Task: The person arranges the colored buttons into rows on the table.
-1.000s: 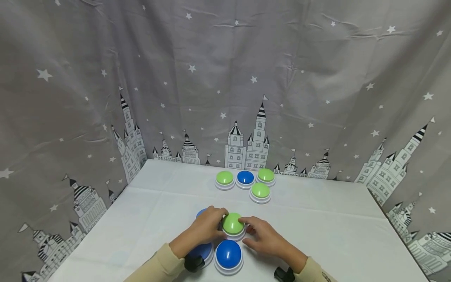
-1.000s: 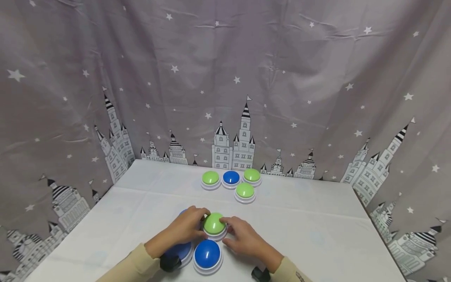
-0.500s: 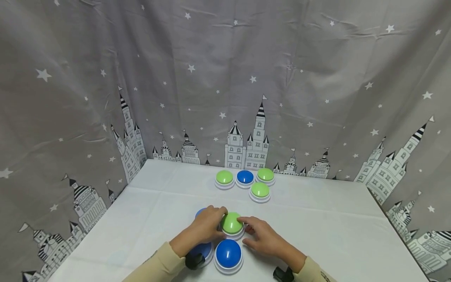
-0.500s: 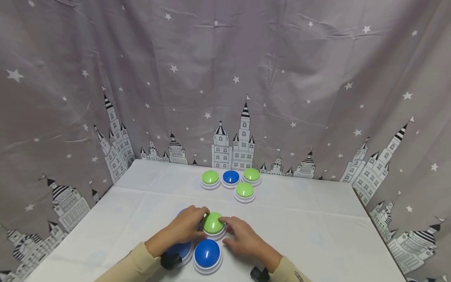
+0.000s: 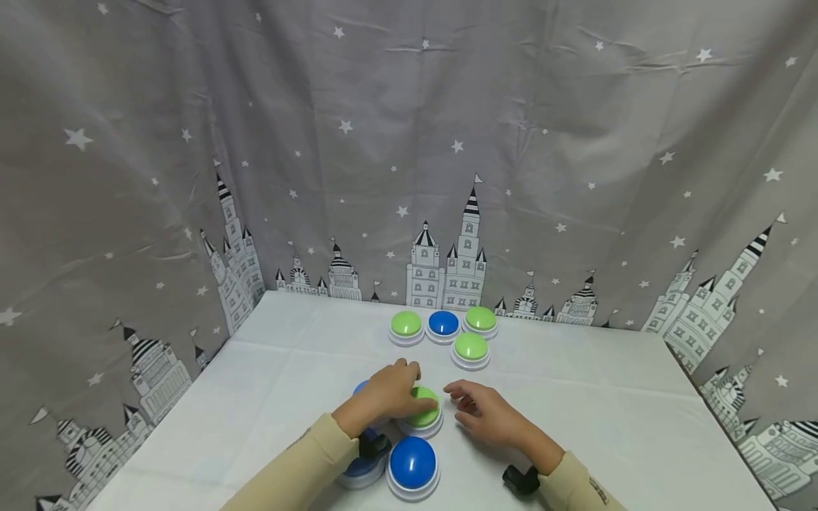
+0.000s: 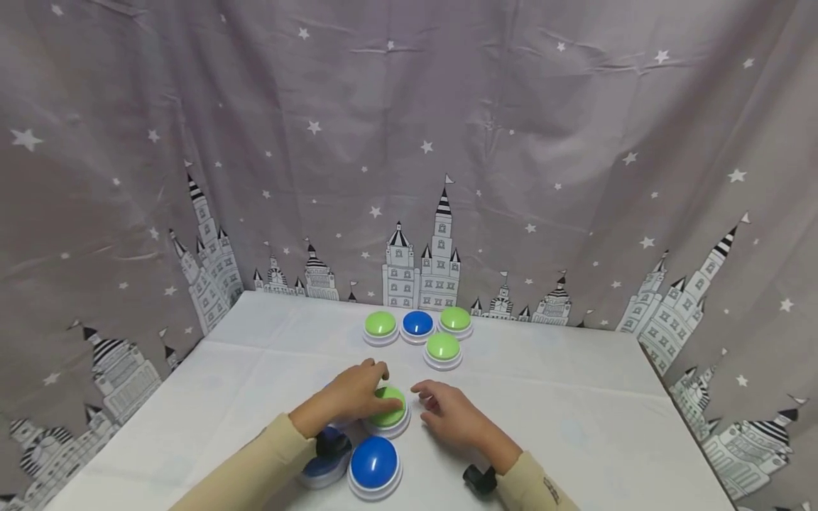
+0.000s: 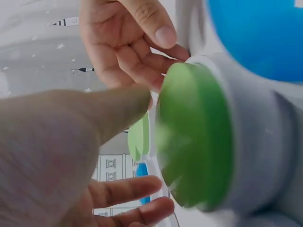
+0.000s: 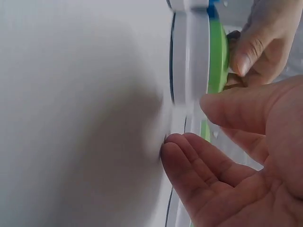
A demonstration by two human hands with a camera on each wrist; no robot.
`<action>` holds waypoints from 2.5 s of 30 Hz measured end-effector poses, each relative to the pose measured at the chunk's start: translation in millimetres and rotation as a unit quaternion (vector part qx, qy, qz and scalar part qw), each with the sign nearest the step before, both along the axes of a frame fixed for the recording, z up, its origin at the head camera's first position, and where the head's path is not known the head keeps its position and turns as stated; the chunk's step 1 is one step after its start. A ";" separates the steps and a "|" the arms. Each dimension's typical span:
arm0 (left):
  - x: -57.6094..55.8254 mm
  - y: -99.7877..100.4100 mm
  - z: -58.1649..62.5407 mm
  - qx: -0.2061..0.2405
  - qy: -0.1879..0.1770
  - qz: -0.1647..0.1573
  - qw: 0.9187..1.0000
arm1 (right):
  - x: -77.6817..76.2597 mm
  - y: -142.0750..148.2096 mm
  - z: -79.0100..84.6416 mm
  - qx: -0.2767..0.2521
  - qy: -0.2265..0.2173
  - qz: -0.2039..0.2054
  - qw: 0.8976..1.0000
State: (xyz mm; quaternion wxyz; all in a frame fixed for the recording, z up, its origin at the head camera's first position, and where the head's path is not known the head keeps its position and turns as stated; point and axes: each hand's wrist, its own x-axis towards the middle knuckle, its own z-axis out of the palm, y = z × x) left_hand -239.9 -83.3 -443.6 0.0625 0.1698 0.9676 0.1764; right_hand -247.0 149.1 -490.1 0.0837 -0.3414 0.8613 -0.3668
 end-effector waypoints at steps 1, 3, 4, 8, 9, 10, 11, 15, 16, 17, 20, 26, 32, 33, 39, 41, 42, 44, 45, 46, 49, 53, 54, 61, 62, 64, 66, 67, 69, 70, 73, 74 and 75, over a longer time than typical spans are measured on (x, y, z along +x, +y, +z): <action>-4.7 3.8 -0.6 0.007 0.000 0.004 1.000 | -3.0 2.6 0.0 -0.002 0.002 -0.006 1.000; -14.9 11.8 -2.3 0.017 0.005 0.008 1.000 | -8.8 7.8 -0.4 -0.008 0.006 -0.023 1.000; -19.8 16.0 -2.8 0.021 0.009 0.006 1.000 | -11.7 10.2 -0.6 -0.011 0.008 -0.033 0.999; -37.9 32.3 -5.5 0.041 0.034 -0.001 0.999 | -21.0 18.1 -0.9 -0.024 0.004 -0.082 0.996; -41.8 36.2 -6.3 0.048 0.041 -0.002 0.998 | -22.8 19.4 -0.7 -0.029 0.001 -0.093 0.995; -45.8 39.9 -7.3 0.054 0.049 -0.001 0.997 | -24.8 20.6 -0.9 -0.032 0.001 -0.103 0.994; -49.8 43.5 -8.4 0.060 0.056 0.002 0.997 | -26.7 21.5 -0.9 -0.035 0.001 -0.114 0.993; -63.8 56.3 -15.7 0.079 0.075 0.023 0.994 | -34.9 23.9 -2.5 -0.042 0.011 -0.159 0.986; -67.2 59.1 -18.1 0.079 0.081 0.028 0.993 | -37.3 24.6 -3.1 -0.043 0.014 -0.169 0.985; -70.6 61.9 -20.7 0.080 0.086 0.030 0.993 | -39.6 25.2 -3.4 -0.043 0.020 -0.177 0.983; -80.5 70.0 -27.4 0.090 0.097 0.031 0.991 | -46.6 27.0 -4.7 -0.036 0.035 -0.197 0.979; -93.5 83.0 -36.1 0.099 0.083 0.033 0.991 | -59.0 27.6 -8.9 -0.022 0.050 -0.207 0.977; -100.1 87.4 -44.5 0.100 0.088 0.038 0.990 | -73.5 26.1 -18.4 -0.034 0.057 -0.190 0.980; -100.7 87.6 -46.8 0.102 0.091 0.038 0.990 | -75.1 26.1 -19.9 -0.034 0.054 -0.188 0.980; -102.0 86.2 -53.2 0.117 0.104 0.029 0.987 | -80.2 28.2 -23.1 -0.036 0.032 -0.184 0.982; -103.2 85.7 -53.2 0.120 0.108 0.028 0.987 | -82.0 29.0 -23.6 -0.041 0.035 -0.182 0.982; -103.7 85.5 -53.0 0.124 0.110 0.027 0.986 | -82.8 29.3 -23.6 -0.043 0.037 -0.181 0.982; -103.2 84.3 -53.0 0.129 0.112 0.026 0.985 | -82.7 28.7 -23.5 -0.042 0.038 -0.181 0.982; -102.8 83.9 -52.8 0.133 0.114 0.025 0.984 | -82.6 28.3 -23.6 -0.042 0.037 -0.183 0.982; -102.3 83.4 -52.8 0.137 0.117 0.024 0.983 | -82.4 27.9 -23.7 -0.041 0.037 -0.185 0.981; -99.0 82.8 -52.3 0.141 0.126 0.024 0.982 | -80.6 26.8 -23.9 -0.040 0.034 -0.192 0.980; -91.5 83.7 -49.8 0.129 0.135 0.023 0.982 | -74.3 27.3 -21.0 -0.044 0.034 -0.195 0.979; -89.6 83.9 -48.8 0.126 0.135 0.022 0.983 | -71.9 27.8 -19.4 -0.046 0.037 -0.194 0.979; -77.4 82.5 -39.0 0.138 0.135 -0.001 0.981 | -55.5 33.5 -7.2 -0.053 0.075 -0.175 0.980; -75.2 81.5 -37.4 0.139 0.134 -0.005 0.981 | -53.2 33.9 -6.2 -0.054 0.082 -0.172 0.980; -69.7 78.8 -34.1 0.139 0.136 -0.011 0.981 | -48.3 34.6 -4.4 -0.054 0.086 -0.166 0.981; -62.7 76.0 -30.7 0.137 0.133 -0.015 0.982 | -42.3 35.3 -2.9 -0.059 0.089 -0.154 0.982; -59.1 74.5 -29.2 0.135 0.130 -0.016 0.982 | -38.9 36.0 -2.2 -0.062 0.086 -0.150 0.983; -52.1 71.9 -26.9 0.135 0.126 -0.022 0.983 | -32.1 37.9 -1.2 -0.066 0.087 -0.139 0.984; -48.4 70.8 -25.7 0.136 0.121 -0.024 0.983 | -28.6 39.2 -0.8 -0.067 0.087 -0.135 0.985; -37.2 67.5 -22.1 0.139 0.107 -0.032 0.984 | -19.0 43.9 1.2 -0.070 0.092 -0.119 0.986; -33.6 66.4 -20.8 0.141 0.104 -0.034 0.984 | -16.3 45.6 1.8 -0.070 0.095 -0.114 0.987; -30.2 65.3 -19.6 0.142 0.099 -0.037 0.984 | -13.5 47.4 2.5 -0.071 0.096 -0.109 0.987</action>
